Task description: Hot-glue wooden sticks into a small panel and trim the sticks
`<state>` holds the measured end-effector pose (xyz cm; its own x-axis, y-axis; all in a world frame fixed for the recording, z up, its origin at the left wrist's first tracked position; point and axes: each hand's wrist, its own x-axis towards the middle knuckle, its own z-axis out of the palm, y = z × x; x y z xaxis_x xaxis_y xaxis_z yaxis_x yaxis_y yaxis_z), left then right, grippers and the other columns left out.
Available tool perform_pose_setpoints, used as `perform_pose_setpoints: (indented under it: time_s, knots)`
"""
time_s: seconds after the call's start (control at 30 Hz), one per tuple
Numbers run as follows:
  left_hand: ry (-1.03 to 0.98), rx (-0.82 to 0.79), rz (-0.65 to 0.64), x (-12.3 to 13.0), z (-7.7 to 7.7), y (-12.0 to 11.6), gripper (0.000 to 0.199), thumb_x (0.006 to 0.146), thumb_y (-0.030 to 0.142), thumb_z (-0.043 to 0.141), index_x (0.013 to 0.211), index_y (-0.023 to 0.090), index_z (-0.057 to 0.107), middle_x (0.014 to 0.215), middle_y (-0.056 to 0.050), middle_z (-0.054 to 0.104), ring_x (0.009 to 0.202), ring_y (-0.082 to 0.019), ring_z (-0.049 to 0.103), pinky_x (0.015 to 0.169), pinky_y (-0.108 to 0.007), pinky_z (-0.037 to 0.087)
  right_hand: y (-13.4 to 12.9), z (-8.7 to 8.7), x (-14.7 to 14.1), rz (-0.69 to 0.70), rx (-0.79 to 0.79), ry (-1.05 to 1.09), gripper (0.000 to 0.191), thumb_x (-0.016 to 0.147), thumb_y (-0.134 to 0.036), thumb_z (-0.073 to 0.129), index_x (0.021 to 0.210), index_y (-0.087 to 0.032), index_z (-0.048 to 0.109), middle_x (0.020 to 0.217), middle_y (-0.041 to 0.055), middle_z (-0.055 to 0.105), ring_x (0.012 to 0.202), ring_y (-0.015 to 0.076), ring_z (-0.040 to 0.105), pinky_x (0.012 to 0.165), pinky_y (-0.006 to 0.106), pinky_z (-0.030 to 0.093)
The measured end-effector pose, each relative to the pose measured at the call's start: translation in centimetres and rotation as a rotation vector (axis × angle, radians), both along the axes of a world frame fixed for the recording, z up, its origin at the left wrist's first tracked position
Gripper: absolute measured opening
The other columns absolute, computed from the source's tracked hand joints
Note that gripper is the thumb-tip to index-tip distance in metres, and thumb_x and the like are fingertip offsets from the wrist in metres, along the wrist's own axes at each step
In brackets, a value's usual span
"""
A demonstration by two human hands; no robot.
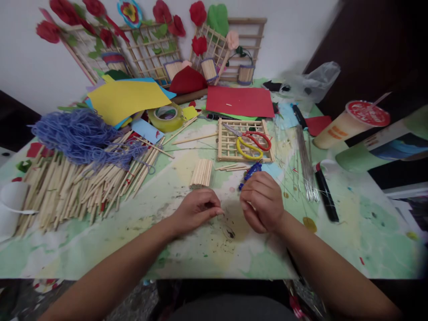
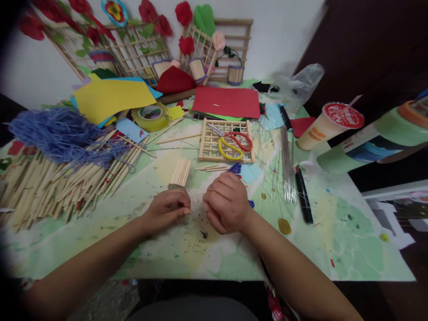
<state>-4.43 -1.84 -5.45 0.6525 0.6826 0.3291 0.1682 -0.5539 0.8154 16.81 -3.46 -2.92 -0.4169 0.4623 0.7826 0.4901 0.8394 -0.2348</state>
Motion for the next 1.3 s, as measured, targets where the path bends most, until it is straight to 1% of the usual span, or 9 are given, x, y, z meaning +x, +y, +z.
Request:
perform_pose_setpoints:
  time_s: [0.2, 0.27, 0.37, 0.53, 0.63, 0.77, 0.97, 1.13, 1.3]
  knots:
    - [0.069, 0.256, 0.37, -1.7, 0.5, 1.6, 0.012, 0.086, 0.025, 0.054, 0.077, 0.018, 0.058, 0.072, -0.002, 0.06, 0.071, -0.014, 0.054, 0.067, -0.028, 0.044, 1.2, 0.3, 1.3, -0.163, -0.003, -0.006, 0.014, 0.08, -0.018, 0.054, 0.066, -0.02, 0.052, 0.064, 0.0022, 0.059, 0.065, 0.0171, 0.052, 0.066, 0.034, 0.04]
    - [0.16, 0.217, 0.518, -2.3, 0.2, 2.6, 0.015, 0.087, 0.029, 0.052, 0.08, 0.018, 0.059, 0.078, -0.004, 0.061, 0.076, -0.016, 0.055, 0.071, -0.03, 0.045, 1.9, 0.6, 1.5, -0.269, -0.052, -0.049, 0.006, 0.082, -0.017, 0.054, 0.083, -0.018, 0.06, 0.078, 0.006, 0.065, 0.077, 0.0197, 0.056, 0.072, 0.035, 0.043]
    - [0.24, 0.129, 0.619, -3.1, -0.8, 4.1, 0.025, 0.085, 0.04, 0.051, 0.093, 0.019, 0.06, 0.096, -0.007, 0.063, 0.091, -0.021, 0.057, 0.082, -0.037, 0.046, 3.3, 1.5, 1.3, -0.409, -0.163, -0.21, 0.027, 0.086, -0.013, 0.045, 0.11, -0.014, 0.059, 0.091, 0.0096, 0.068, 0.089, 0.0225, 0.058, 0.079, 0.037, 0.044]
    - [0.358, 0.023, 0.478, -3.7, -1.8, 5.2, 0.072, 0.077, 0.057, 0.057, 0.135, 0.018, 0.038, 0.14, -0.015, 0.042, 0.128, -0.031, 0.039, 0.106, -0.048, 0.033, 5.5, 2.7, -0.6, -0.393, -0.456, -0.848, 0.022, 0.076, -0.004, 0.051, 0.088, -0.014, 0.066, 0.086, 0.0121, 0.068, 0.089, 0.027, 0.061, 0.074, 0.037, 0.044]
    - [0.438, 0.061, 0.308, -3.9, -1.6, 5.1, 0.095, 0.072, 0.061, 0.059, 0.146, 0.019, 0.016, 0.152, -0.016, 0.022, 0.139, -0.034, 0.023, 0.112, -0.05, 0.023, 6.5, 2.3, -1.9, -0.359, -0.52, -0.963, 0.016, 0.071, -0.006, 0.058, 0.083, -0.013, 0.066, 0.086, 0.0142, 0.069, 0.085, 0.0285, 0.063, 0.069, 0.035, 0.045]
    - [0.461, 0.099, 0.232, -4.1, -1.4, 4.9, 0.098, 0.072, 0.058, 0.061, 0.147, 0.019, 0.012, 0.151, -0.017, 0.024, 0.138, -0.035, 0.024, 0.112, -0.051, 0.022, 7.3, 1.3, -2.8, -0.355, -0.541, -0.997, 0.021, 0.071, -0.008, 0.059, 0.09, -0.011, 0.066, 0.092, 0.0157, 0.069, 0.085, 0.0282, 0.065, 0.066, 0.033, 0.046]
    - [0.347, 0.088, 0.316, -4.7, -1.5, 5.7, 0.102, 0.066, 0.049, 0.071, 0.146, 0.021, 0.015, 0.144, -0.016, 0.034, 0.133, -0.033, 0.033, 0.11, -0.051, 0.027, 8.1, 0.7, -3.2, -0.332, -0.594, -1.019, 0.018, 0.066, -0.007, 0.062, 0.082, -0.012, 0.067, 0.082, 0.0148, 0.07, 0.077, 0.0281, 0.066, 0.065, 0.034, 0.046]
    - [0.181, 0.107, 0.479, -5.6, -1.3, 6.5, 0.104, 0.062, 0.046, 0.076, 0.145, 0.023, 0.017, 0.138, -0.015, 0.04, 0.127, -0.031, 0.041, 0.107, -0.051, 0.031, 8.7, 1.9, -3.4, -0.368, -0.593, -0.899, 0.021, 0.069, -0.001, 0.053, 0.081, -0.013, 0.065, 0.085, 0.0142, 0.069, 0.081, 0.0265, 0.064, 0.065, 0.032, 0.043]
    - [0.089, 0.127, 0.523, -6.0, -1.6, 7.0, 0.106, 0.059, 0.049, 0.077, 0.144, 0.028, 0.017, 0.143, -0.014, 0.036, 0.126, -0.03, 0.042, 0.103, -0.049, 0.038, 7.7, 3.7, -3.0, -0.409, -0.571, -0.593, 0.018, 0.089, -0.022, 0.04, 0.091, -0.016, 0.057, 0.089, 0.0093, 0.066, 0.08, 0.0195, 0.06, 0.062, 0.028, 0.041]
